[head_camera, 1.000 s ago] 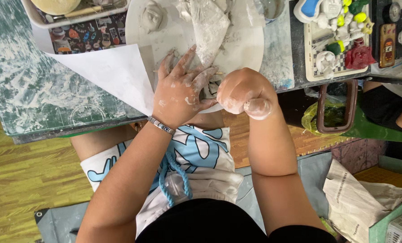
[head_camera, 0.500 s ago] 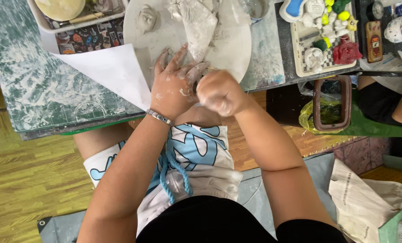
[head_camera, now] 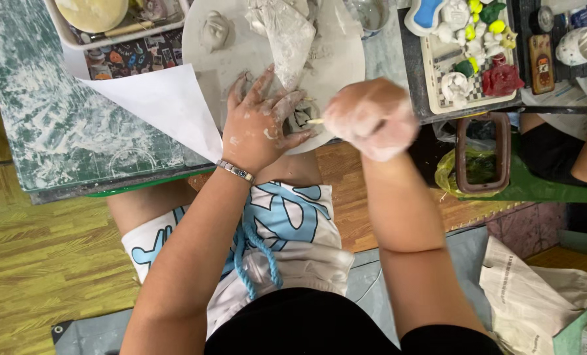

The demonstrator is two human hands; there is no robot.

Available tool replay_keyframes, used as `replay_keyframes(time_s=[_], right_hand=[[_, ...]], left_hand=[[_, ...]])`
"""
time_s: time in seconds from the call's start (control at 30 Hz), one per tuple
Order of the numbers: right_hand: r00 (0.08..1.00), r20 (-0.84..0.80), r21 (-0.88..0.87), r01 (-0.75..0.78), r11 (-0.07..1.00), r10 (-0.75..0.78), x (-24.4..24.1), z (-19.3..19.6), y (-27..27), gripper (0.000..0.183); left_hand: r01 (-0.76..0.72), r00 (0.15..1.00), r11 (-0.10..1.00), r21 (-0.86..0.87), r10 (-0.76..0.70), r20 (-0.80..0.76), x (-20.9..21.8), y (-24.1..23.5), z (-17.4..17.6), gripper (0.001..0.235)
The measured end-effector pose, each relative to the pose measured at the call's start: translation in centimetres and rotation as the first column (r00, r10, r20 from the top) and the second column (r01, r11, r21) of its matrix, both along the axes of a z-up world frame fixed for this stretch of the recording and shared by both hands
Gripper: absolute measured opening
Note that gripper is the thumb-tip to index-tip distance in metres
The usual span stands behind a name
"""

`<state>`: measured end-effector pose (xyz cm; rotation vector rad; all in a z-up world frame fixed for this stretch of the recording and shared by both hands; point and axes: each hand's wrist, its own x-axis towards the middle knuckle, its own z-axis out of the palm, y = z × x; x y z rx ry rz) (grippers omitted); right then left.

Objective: The person sits on the floor and shapes a small lump of grey clay on a white plate. They use their hands to form the clay and a wooden stick to carve details into the surface. The person repeatedly refines the shape and texture of the clay object throughout the clip.

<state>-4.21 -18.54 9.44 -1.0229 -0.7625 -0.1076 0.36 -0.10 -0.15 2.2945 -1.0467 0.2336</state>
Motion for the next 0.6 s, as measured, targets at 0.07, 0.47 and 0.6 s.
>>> replay_keyframes(time_s=[0.07,0.47,0.6], right_hand=[[0.994,-0.108,0.021,0.029,0.999,-0.026,-0.1,-3.1,-0.2,0.065],[0.984,-0.092,-0.015,0.153,0.988,-0.154,-0.4,-6.7,0.6,0.065],[0.96,0.226,-0.215,0.215,0.953,-0.165,-0.4,-7.9,1.5,0.062]], left_hand=[[0.006,1.0,1.0,-0.004,-0.006,0.007,-0.1,0.1,0.1,0.068],[0.022,0.999,0.999,-0.04,-0.024,-0.044,-0.1,0.5,0.8,0.065],[0.039,0.999,0.999,-0.025,-0.039,-0.018,0.0,0.8,0.4,0.063]])
